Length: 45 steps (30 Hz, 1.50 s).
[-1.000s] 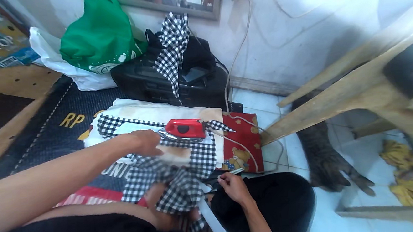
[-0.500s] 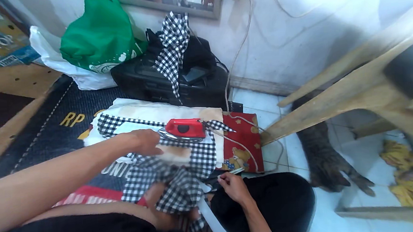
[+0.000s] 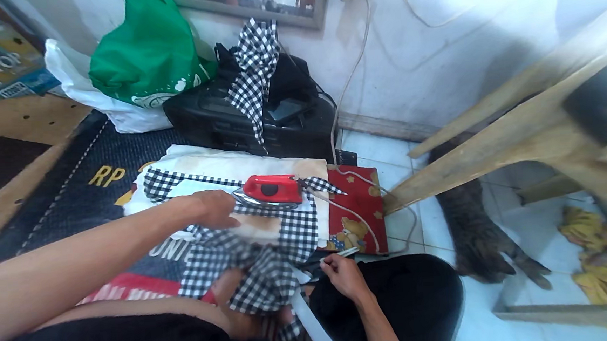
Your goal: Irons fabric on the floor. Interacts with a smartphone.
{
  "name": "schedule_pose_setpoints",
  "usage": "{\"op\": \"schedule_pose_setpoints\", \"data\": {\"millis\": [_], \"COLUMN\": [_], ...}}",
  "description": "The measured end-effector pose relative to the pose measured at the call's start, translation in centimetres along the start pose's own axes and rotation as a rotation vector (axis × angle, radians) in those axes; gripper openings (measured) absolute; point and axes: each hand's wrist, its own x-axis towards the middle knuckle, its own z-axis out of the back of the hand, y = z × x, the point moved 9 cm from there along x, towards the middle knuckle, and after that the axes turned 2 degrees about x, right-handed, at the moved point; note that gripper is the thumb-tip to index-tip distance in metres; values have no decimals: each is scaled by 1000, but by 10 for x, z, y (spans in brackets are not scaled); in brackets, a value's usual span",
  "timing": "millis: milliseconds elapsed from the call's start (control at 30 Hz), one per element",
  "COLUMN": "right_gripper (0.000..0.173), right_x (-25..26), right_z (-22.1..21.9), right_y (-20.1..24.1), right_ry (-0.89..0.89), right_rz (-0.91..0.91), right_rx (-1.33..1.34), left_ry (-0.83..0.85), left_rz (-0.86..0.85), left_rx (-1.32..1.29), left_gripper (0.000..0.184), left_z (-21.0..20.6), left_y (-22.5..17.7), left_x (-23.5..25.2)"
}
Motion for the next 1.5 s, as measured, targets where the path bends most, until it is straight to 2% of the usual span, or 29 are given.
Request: {"op": "schedule_pose_setpoints", "data": {"millis": [67, 167, 333, 400, 433, 467, 500, 567, 1500], "right_gripper": [36, 36, 36, 36, 36, 36, 36, 36, 37], "right_x": [-1, -1, -1, 0, 0, 1, 1, 1, 2], "right_z": [1, 1, 0, -1, -1, -1, -1, -1, -2], "right_y": [1, 1, 1, 0, 0, 0, -1, -1, -2], "right_ry": [-3, -6, -6, 1, 3, 4, 2, 2, 32], "right_rz": [7, 14, 9, 8, 9, 9, 9, 6, -27], "right_rx": [5, 9, 9, 3, 0, -2, 0, 2, -20], "left_ry": [-77, -80, -124, -47, -48, -126, -116, -77, -71], "left_rz": [-28, -61, 93, 6, -111, -230, -181, -59, -55], "left_rx": [-104, -134, -191, -111, -34, 22, 33, 44, 55], "left_gripper": [35, 37, 30, 33, 38, 44, 46, 47, 49], "left_z": [8, 8, 20, 15, 8, -1, -10, -17, -11], "left_y": [-17, -22, -60, -43, -20, 10, 33, 49, 40], "left_x": [-27, -33, -72, -47, -16, 22, 49, 68, 59]}}
